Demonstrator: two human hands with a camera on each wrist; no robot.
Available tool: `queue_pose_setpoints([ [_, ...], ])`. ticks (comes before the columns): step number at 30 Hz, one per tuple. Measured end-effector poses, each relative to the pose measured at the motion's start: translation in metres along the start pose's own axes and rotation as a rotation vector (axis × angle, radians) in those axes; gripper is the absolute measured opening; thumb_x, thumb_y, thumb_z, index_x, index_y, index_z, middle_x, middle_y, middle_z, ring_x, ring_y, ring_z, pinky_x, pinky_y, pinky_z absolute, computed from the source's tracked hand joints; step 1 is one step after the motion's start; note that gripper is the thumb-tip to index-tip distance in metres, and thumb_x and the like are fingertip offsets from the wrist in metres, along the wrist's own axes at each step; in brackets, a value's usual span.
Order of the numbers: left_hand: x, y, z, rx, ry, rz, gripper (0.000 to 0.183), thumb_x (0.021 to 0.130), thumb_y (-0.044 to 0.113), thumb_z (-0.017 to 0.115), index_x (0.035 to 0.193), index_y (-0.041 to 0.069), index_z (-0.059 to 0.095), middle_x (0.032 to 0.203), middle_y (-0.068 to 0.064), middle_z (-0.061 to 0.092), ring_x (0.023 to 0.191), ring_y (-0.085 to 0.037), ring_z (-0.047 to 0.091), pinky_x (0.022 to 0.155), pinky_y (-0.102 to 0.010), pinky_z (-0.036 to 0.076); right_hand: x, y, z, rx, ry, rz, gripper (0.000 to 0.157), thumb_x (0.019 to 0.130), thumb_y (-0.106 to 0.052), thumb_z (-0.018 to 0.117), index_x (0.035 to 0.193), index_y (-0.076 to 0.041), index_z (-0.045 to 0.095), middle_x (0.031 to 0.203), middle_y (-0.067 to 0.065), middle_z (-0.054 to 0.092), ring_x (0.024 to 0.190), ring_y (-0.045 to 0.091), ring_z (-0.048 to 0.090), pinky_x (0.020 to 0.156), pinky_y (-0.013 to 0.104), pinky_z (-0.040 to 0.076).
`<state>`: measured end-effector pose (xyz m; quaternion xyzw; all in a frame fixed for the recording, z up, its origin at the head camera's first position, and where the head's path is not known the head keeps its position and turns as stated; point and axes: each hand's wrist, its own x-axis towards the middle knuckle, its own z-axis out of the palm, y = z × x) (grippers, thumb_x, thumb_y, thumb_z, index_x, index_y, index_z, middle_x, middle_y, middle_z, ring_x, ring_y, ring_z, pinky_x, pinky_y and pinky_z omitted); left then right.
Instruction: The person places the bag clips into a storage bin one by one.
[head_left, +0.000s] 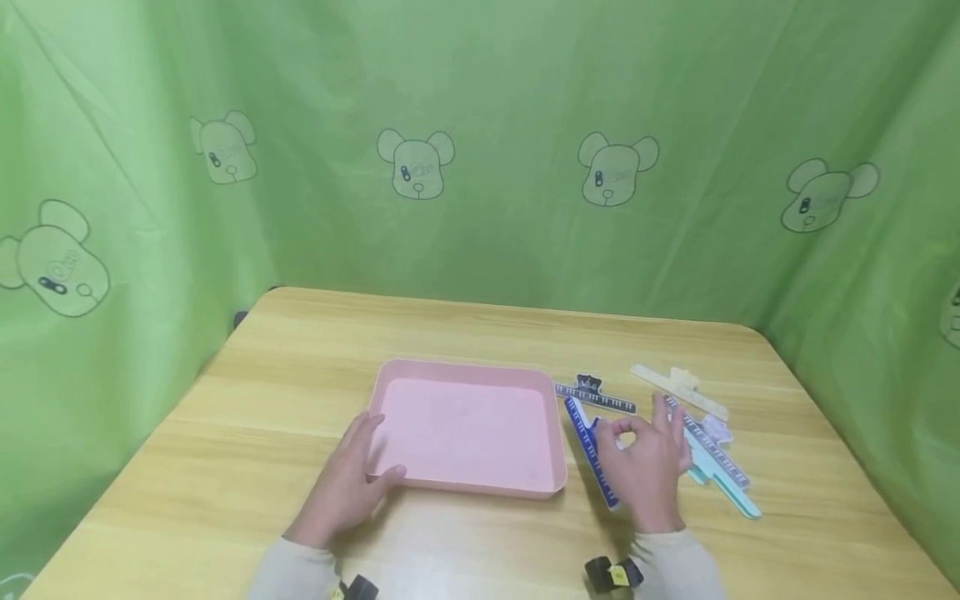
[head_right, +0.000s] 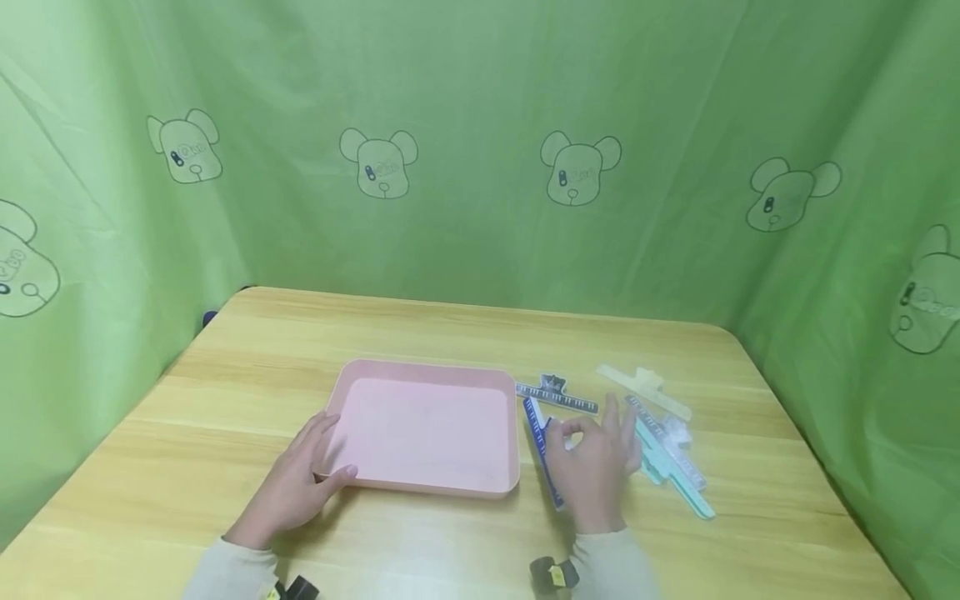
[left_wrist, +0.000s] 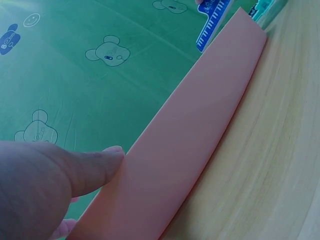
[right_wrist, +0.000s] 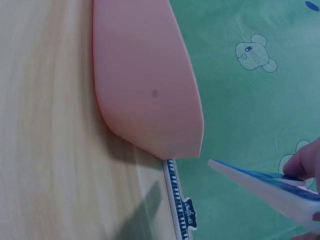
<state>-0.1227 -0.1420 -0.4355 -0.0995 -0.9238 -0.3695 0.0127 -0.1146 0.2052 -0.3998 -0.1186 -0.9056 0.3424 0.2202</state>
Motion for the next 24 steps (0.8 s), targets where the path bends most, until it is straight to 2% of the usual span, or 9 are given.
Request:
queue_pose_setpoints([
  [5,-0.004,-0.001,0.002,-0.003,-0.026,-0.029,0.079,0.087,0.029,0.072,0.15,0.003,0.031,0.157,-0.022,0.017,0.139,-0.044,0.025,0.11,-0.06,0.023,-0.005,-0.001,0.003,0.002,-0.006,-0.008,0.024,0.089,-0.022,0.063,0.075,-0.002,0.065,0.154,0.029,0.022,0.143,0.047,0.0,0.107,0.071,-0.005],
  [10,0.0,0.003,-0.002,-0.009,0.0,0.012,0.077,0.087,0.027,0.072,0.149,0.002,0.032,0.156,-0.024,0.019,0.138,-0.045,0.025,0.11,-0.06,0.023,0.0,-0.005,0.004,0.027,0.028,-0.042,0.024,0.089,-0.021,0.063,0.076,0.0,0.065,0.153,0.029,0.024,0.143,0.047,0.002,0.107,0.071,-0.004],
  [16,0.0,0.002,-0.003,0.0,-0.02,-0.014,0.077,0.087,0.027,0.072,0.149,0.003,0.032,0.157,-0.024,0.017,0.139,-0.046,0.025,0.11,-0.06,0.023,-0.001,-0.009,0.006,0.031,-0.003,-0.004,0.024,0.09,-0.021,0.062,0.077,-0.002,0.065,0.155,0.028,0.021,0.144,0.045,-0.001,0.107,0.069,-0.008],
  [24,0.004,0.001,-0.002,-0.007,-0.033,-0.037,0.079,0.087,0.03,0.072,0.15,0.004,0.032,0.158,-0.022,0.015,0.139,-0.045,0.024,0.11,-0.06,0.023,0.002,-0.014,0.009,0.037,0.002,-0.013,0.023,0.09,-0.021,0.062,0.078,-0.002,0.065,0.154,0.027,0.022,0.144,0.045,-0.001,0.107,0.069,-0.008],
])
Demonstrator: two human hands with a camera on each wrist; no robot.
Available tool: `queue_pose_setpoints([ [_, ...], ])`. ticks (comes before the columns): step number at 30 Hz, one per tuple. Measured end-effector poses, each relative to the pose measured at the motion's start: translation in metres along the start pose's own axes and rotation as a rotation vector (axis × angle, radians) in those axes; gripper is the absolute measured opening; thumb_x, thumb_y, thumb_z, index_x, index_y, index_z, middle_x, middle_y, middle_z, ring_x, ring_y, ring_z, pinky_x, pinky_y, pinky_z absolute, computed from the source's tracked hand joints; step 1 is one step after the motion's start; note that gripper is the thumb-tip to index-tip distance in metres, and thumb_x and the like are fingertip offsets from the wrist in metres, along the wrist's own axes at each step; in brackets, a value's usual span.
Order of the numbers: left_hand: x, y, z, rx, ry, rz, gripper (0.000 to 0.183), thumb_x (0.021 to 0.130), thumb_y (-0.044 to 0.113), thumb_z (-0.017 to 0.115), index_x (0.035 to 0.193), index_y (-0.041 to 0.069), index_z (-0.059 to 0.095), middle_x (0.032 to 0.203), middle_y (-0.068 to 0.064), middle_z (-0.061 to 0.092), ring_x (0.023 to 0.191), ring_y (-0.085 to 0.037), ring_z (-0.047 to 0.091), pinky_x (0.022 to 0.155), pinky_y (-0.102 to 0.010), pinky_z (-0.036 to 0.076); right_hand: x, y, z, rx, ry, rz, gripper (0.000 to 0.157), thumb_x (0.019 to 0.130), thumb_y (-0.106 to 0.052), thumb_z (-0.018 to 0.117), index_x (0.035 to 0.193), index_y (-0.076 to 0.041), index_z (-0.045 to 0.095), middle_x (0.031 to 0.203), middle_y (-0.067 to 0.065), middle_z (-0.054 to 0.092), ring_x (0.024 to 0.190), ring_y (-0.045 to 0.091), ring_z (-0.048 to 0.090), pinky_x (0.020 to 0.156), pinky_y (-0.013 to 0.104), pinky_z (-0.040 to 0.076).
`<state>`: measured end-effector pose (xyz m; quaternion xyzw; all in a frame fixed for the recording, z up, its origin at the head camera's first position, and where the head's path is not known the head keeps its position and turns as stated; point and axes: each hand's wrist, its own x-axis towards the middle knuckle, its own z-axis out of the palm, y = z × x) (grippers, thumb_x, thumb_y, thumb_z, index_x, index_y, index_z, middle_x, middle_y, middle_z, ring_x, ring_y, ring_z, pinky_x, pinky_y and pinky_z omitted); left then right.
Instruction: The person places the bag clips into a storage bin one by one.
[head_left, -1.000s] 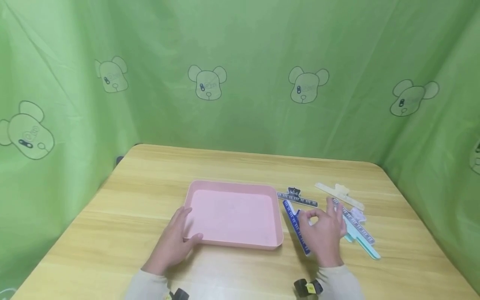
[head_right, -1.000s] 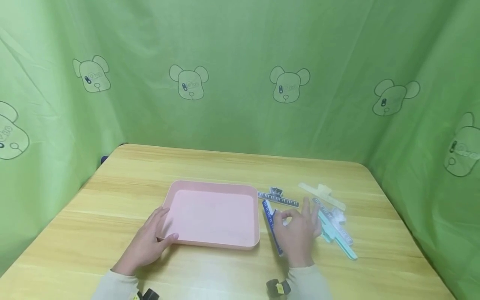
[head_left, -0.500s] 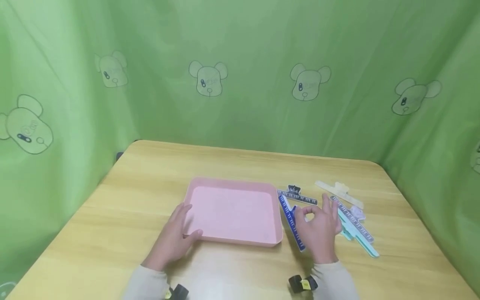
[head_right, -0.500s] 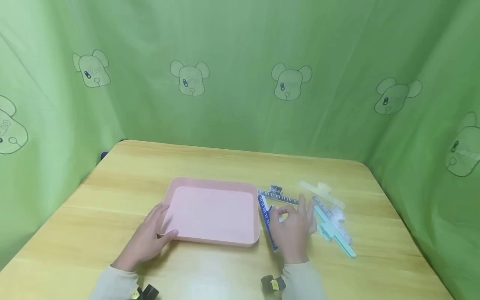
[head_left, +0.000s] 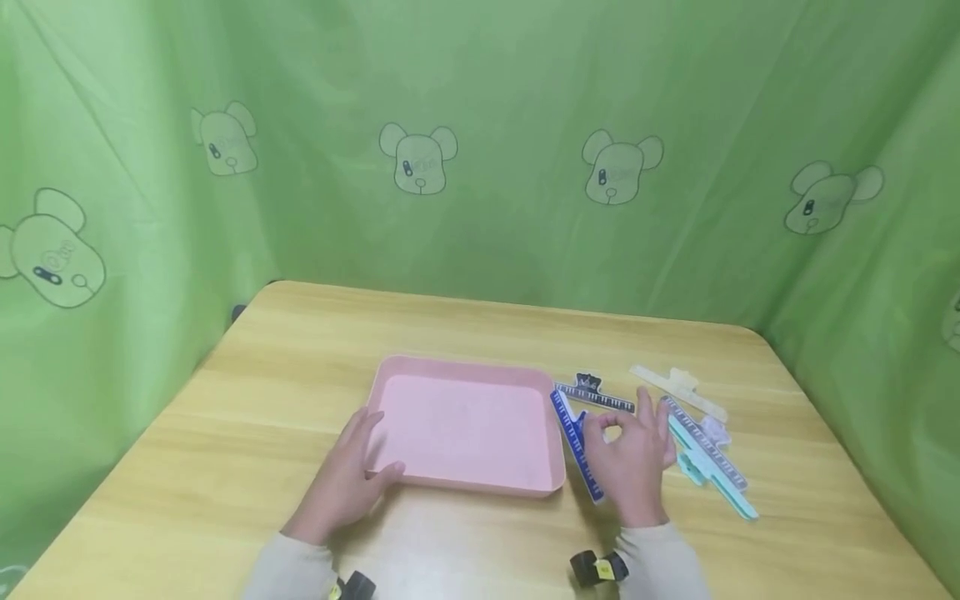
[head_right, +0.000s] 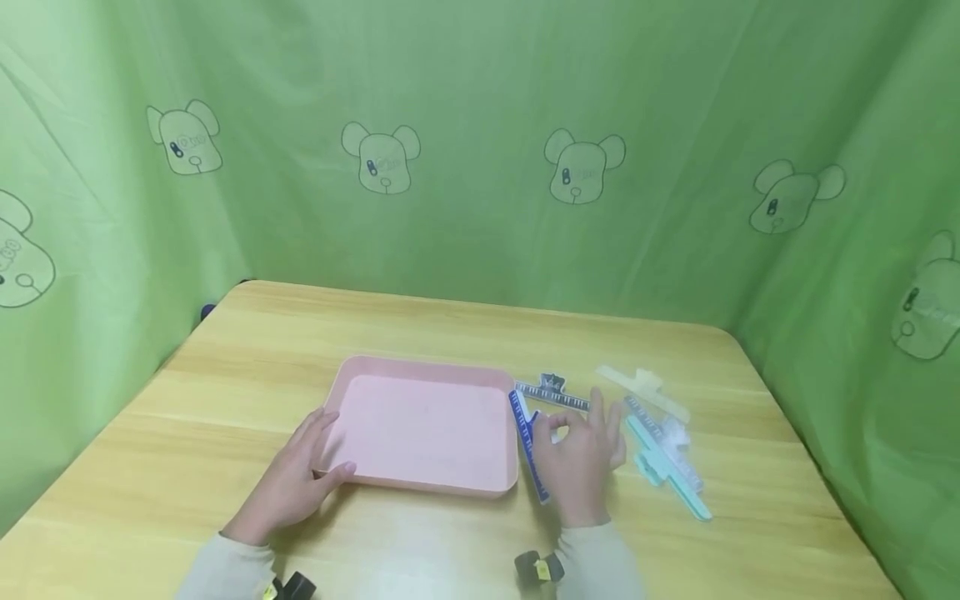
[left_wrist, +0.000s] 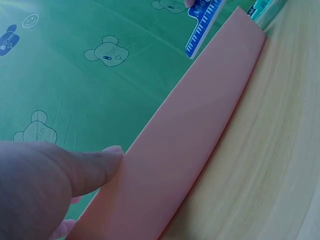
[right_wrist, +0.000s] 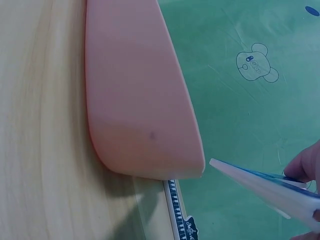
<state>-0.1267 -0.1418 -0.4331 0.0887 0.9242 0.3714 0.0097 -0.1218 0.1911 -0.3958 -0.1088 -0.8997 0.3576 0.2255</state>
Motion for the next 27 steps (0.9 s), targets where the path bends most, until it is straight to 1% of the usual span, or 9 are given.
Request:
queue_pose_setpoints([
  [15,-0.0002,0.0031,-0.0011,-0.001,0.016,0.022,0.077,0.088,0.028,0.072,0.149,0.003,0.033,0.157,-0.023,0.017,0.137,-0.046,0.026,0.109,-0.061,0.024,-0.0005,-0.0053,0.005,0.0,-0.01,0.008,0.022,0.089,-0.02,0.064,0.079,-0.001,0.066,0.154,0.027,0.022,0.144,0.046,-0.001,0.108,0.069,-0.006],
  [27,-0.0018,0.003,-0.0004,-0.001,0.02,0.029,0.076,0.088,0.027,0.071,0.148,0.003,0.033,0.156,-0.025,0.017,0.137,-0.048,0.027,0.108,-0.062,0.025,-0.0024,-0.0077,0.0097,-0.006,-0.025,0.017,0.023,0.089,-0.022,0.064,0.079,-0.001,0.067,0.154,0.027,0.022,0.143,0.049,0.003,0.108,0.069,-0.002],
])
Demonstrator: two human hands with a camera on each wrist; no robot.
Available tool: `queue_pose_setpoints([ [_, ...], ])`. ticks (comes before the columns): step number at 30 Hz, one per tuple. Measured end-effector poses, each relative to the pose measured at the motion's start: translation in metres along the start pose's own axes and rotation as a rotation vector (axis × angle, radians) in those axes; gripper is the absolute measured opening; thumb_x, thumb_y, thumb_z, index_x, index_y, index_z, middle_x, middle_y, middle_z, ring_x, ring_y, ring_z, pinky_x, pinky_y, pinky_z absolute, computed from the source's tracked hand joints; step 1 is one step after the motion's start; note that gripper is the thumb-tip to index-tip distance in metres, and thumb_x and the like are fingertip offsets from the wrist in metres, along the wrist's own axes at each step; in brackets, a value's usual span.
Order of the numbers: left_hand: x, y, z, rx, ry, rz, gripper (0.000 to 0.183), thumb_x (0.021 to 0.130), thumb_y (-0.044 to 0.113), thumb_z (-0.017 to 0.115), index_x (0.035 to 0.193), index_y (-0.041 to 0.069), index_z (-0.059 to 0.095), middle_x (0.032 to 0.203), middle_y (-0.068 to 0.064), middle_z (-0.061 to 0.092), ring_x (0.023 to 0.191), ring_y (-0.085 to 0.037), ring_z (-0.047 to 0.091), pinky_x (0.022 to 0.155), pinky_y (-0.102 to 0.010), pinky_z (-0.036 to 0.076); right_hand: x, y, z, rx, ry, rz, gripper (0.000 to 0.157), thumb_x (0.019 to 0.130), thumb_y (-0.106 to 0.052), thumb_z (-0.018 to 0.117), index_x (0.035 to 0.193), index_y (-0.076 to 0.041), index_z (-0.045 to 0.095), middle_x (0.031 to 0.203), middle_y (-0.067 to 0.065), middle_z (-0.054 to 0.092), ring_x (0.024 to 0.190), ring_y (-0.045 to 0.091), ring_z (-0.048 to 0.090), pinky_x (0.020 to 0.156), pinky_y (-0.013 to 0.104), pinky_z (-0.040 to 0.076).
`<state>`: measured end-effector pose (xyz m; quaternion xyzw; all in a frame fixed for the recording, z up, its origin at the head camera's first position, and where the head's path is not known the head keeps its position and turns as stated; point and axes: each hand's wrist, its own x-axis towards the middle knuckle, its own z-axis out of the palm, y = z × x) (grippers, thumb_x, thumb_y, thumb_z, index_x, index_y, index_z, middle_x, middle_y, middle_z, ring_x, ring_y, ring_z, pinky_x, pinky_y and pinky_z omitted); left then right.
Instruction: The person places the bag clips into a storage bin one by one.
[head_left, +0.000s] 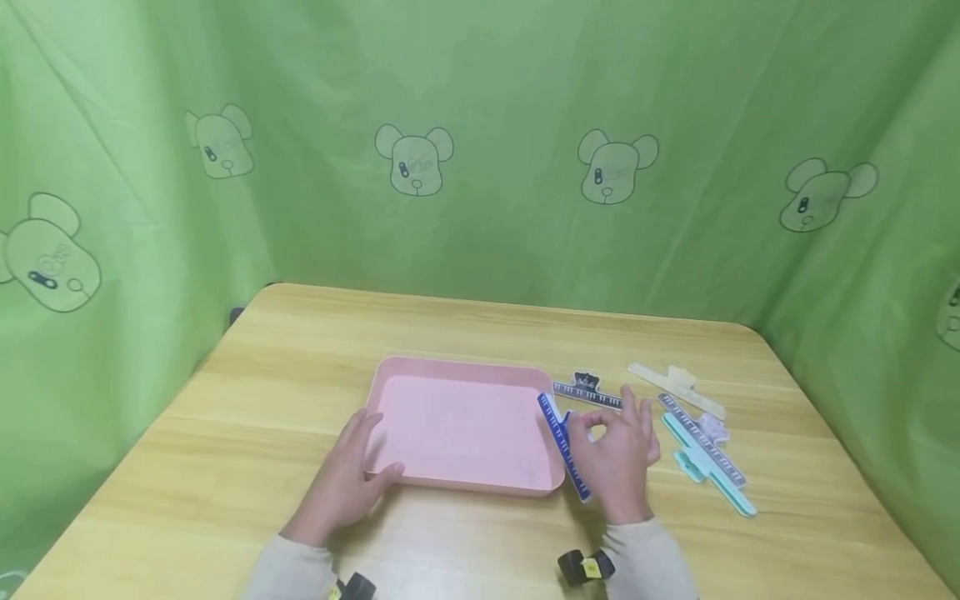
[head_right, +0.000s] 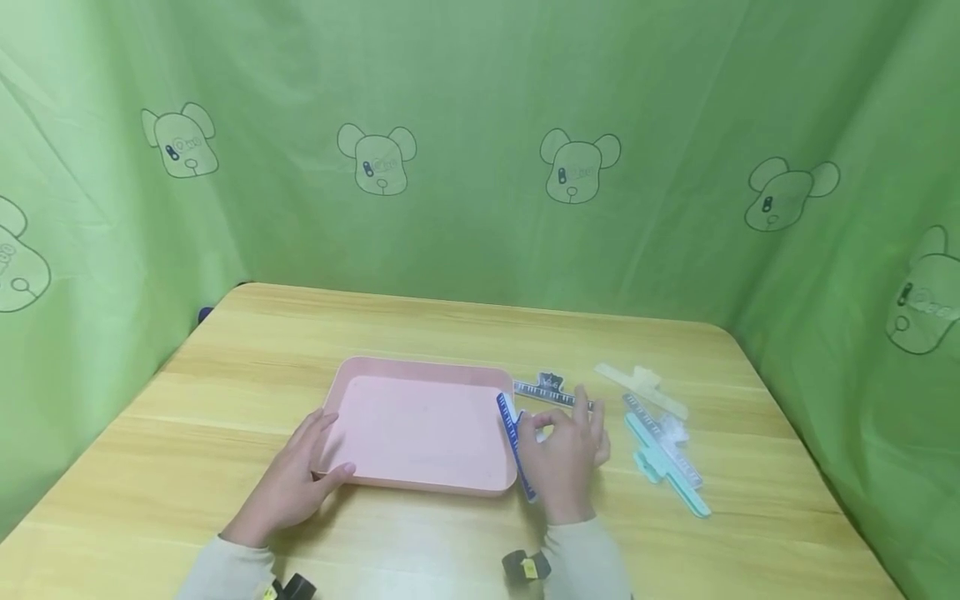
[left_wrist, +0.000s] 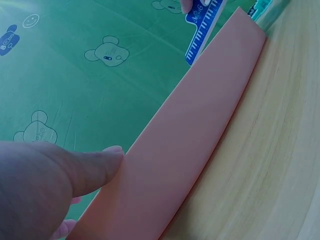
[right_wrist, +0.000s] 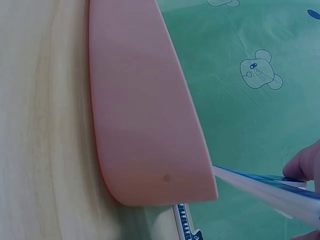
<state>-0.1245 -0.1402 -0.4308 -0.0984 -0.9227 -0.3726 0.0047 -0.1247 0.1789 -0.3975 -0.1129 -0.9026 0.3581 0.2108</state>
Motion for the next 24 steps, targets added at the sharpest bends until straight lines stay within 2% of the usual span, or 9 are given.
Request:
queue_pose_setpoints([
  [24,-0.0005,0.0003,0.0003,-0.008,0.002,0.001,0.075,0.088,0.027,0.071,0.148,0.003,0.033,0.156,-0.025,0.017,0.137,-0.047,0.026,0.109,-0.061,0.024,0.0051,-0.0066,0.0063,-0.018,-0.031,-0.025,0.023,0.087,-0.023,0.065,0.077,-0.003,0.067,0.154,0.028,0.024,0.141,0.05,0.009,0.108,0.069,0.0],
])
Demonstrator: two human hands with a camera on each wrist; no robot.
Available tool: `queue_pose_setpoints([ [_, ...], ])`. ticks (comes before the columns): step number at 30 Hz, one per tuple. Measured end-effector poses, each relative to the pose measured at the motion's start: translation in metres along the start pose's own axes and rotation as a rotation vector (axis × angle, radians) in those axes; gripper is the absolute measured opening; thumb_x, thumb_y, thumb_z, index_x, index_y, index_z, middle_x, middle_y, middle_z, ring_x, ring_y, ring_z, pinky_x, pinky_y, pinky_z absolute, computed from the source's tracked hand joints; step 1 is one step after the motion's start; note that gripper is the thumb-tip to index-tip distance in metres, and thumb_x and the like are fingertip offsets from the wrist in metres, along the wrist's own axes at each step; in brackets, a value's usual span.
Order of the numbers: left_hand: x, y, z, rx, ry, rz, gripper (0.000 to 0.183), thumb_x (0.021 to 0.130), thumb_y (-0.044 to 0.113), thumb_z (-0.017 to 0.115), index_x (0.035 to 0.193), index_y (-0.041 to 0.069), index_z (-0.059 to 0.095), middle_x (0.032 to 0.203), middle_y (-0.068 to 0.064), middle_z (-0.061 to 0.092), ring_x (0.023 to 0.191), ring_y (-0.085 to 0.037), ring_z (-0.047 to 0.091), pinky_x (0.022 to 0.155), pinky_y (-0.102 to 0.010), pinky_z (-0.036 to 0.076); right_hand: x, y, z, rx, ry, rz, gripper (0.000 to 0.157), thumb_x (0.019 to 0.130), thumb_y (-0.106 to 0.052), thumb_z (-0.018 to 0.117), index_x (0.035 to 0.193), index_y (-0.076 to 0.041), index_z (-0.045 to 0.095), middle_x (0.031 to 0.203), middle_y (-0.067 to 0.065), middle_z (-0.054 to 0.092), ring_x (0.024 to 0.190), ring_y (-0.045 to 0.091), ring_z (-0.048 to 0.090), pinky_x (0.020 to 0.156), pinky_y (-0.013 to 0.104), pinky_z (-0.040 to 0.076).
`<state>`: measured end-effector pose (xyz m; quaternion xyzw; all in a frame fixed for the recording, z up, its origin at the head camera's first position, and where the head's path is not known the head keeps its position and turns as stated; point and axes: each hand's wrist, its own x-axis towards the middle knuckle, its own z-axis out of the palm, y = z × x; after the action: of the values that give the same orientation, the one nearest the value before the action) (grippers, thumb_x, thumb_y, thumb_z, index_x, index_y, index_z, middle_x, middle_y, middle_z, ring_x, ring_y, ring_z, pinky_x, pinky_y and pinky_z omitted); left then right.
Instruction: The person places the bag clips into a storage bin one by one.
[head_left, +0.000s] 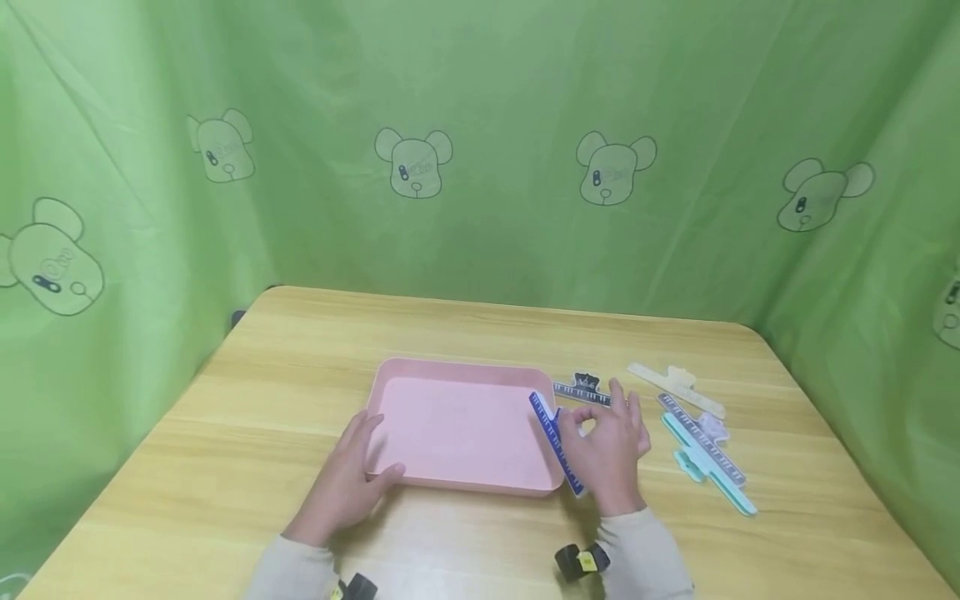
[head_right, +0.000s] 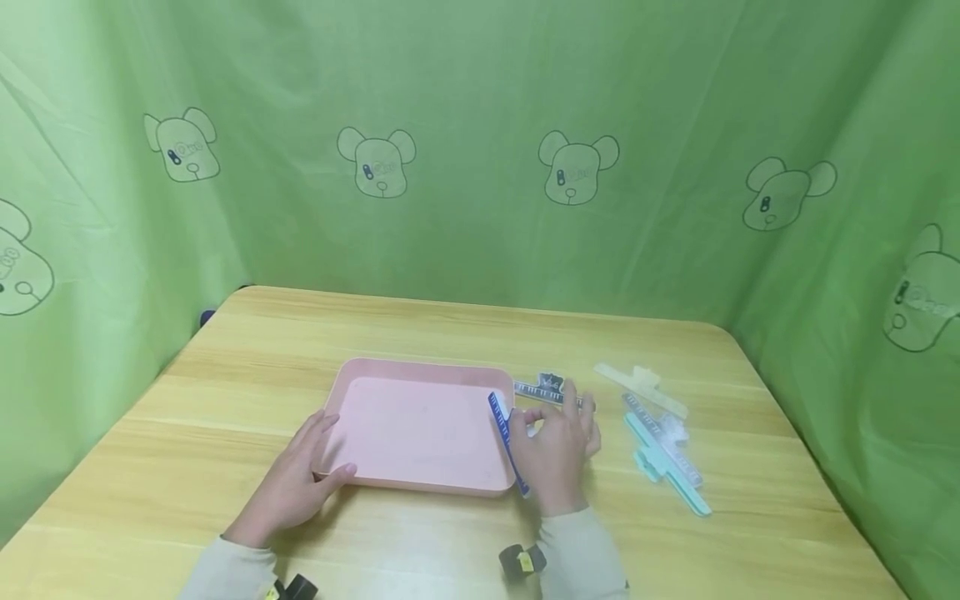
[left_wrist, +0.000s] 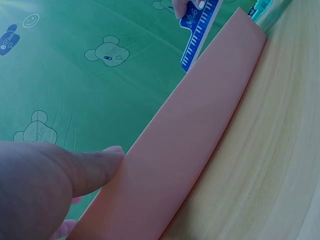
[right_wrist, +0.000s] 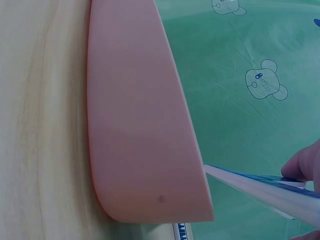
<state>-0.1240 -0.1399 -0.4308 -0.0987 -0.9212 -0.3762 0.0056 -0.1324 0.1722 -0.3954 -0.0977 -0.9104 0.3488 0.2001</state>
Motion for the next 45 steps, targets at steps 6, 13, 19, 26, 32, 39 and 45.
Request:
queue_pose_setpoints([
  [6,0.0,-0.003,0.001,0.002,0.001,0.0,0.075,0.088,0.029,0.071,0.149,0.004,0.034,0.157,-0.024,0.017,0.137,-0.047,0.027,0.109,-0.061,0.024,0.002,-0.001,0.002,0.004,-0.018,-0.005,0.022,0.087,-0.022,0.065,0.076,-0.003,0.066,0.153,0.028,0.024,0.142,0.048,0.009,0.109,0.068,0.0],
  [13,0.002,-0.004,0.002,0.001,0.005,0.003,0.075,0.088,0.029,0.071,0.148,0.004,0.034,0.156,-0.025,0.017,0.138,-0.046,0.026,0.109,-0.061,0.024,0.005,-0.005,0.005,0.014,-0.035,-0.004,0.023,0.088,-0.022,0.063,0.079,-0.002,0.067,0.154,0.027,0.023,0.143,0.047,0.007,0.109,0.067,0.0],
  [19,0.002,-0.002,0.0,-0.001,-0.005,-0.011,0.075,0.088,0.029,0.071,0.149,0.005,0.033,0.157,-0.025,0.017,0.138,-0.047,0.026,0.109,-0.062,0.024,0.008,-0.008,0.006,0.012,-0.046,-0.008,0.024,0.087,-0.023,0.064,0.079,-0.001,0.067,0.154,0.027,0.023,0.143,0.047,0.008,0.109,0.068,-0.001],
  [26,0.002,0.0,-0.001,-0.006,-0.002,-0.012,0.076,0.088,0.029,0.071,0.149,0.004,0.034,0.156,-0.025,0.016,0.138,-0.047,0.025,0.109,-0.062,0.023,0.014,-0.011,0.006,-0.001,-0.059,-0.007,0.024,0.087,-0.023,0.064,0.079,-0.001,0.066,0.154,0.027,0.022,0.143,0.047,0.007,0.109,0.068,-0.002],
  [32,0.002,-0.003,0.001,0.0,0.001,-0.003,0.075,0.088,0.029,0.071,0.148,0.004,0.034,0.156,-0.026,0.017,0.138,-0.047,0.025,0.109,-0.062,0.023,0.017,-0.011,0.01,-0.004,-0.075,-0.001,0.023,0.087,-0.024,0.065,0.078,-0.002,0.065,0.155,0.026,0.023,0.143,0.046,0.007,0.108,0.069,-0.002],
  [39,0.003,-0.006,0.004,0.005,-0.007,-0.017,0.078,0.087,0.031,0.072,0.149,0.005,0.033,0.158,-0.023,0.015,0.139,-0.045,0.024,0.11,-0.061,0.023,0.019,-0.013,0.013,-0.01,-0.096,0.005,0.024,0.087,-0.023,0.066,0.076,-0.002,0.066,0.154,0.026,0.023,0.142,0.048,0.008,0.109,0.067,0.0],
  [45,0.003,-0.005,0.003,0.002,0.006,-0.006,0.078,0.087,0.031,0.072,0.149,0.004,0.034,0.157,-0.023,0.016,0.138,-0.047,0.025,0.109,-0.062,0.023,0.022,-0.014,0.016,-0.025,-0.11,-0.006,0.024,0.088,-0.023,0.064,0.075,-0.002,0.066,0.154,0.027,0.024,0.142,0.048,0.008,0.109,0.067,0.001],
])
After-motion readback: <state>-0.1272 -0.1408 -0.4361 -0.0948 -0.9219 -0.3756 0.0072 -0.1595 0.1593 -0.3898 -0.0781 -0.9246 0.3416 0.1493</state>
